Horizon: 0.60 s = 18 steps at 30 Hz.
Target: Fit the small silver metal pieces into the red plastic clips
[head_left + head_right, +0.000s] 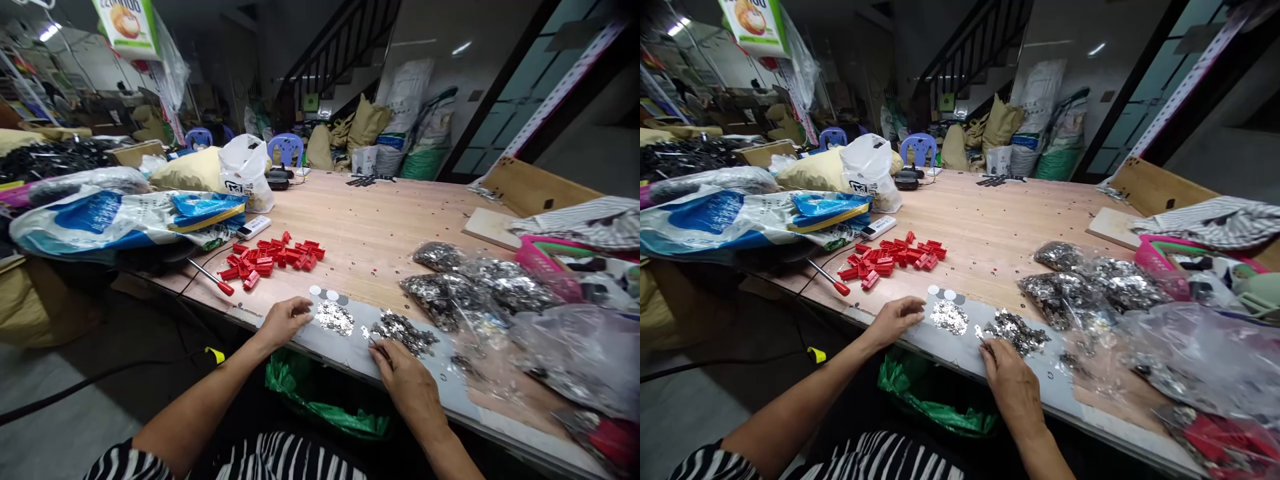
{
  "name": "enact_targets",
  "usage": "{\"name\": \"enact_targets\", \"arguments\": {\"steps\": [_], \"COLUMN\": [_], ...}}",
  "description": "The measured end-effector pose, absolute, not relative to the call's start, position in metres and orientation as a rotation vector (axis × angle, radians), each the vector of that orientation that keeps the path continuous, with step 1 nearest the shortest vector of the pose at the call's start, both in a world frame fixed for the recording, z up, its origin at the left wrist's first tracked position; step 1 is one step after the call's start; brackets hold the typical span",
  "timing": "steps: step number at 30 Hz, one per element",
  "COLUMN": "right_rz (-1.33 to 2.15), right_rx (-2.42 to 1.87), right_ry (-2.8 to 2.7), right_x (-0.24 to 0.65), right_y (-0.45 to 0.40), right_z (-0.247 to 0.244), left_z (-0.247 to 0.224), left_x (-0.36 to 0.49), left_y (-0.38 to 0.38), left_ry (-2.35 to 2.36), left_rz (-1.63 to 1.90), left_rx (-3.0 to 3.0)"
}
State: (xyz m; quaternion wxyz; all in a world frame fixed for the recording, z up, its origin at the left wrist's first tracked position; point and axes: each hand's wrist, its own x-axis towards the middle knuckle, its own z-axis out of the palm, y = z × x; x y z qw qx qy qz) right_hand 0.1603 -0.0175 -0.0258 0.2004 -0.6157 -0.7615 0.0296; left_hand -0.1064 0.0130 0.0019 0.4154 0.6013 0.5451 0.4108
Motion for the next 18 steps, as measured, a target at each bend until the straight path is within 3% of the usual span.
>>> {"name": "enact_targets", "arguments": {"steps": [4,12,18], "right_rz": [0.144,0.171,0.245], "right_rx": [-1.629,-1.560,-1.502], "right_ry": [-2.116,-2.081,-2.051], "right_x": [0.162,0.166,0.173], "right_y": [-0.017,-0.015,-0.015], "right_z": [-0.031,-0.033,-0.034], "left_z": [0.005,-0.002,-0.007], "left_x": [-0.115,-0.108,-0.105], "left_y": [0.055,0.131,0.144], "left_ry": [1.788,2.071,2.127], "left_rz": [1.042,0.975,0.943], "left_rx": [1.676,1.453,1.361]}}
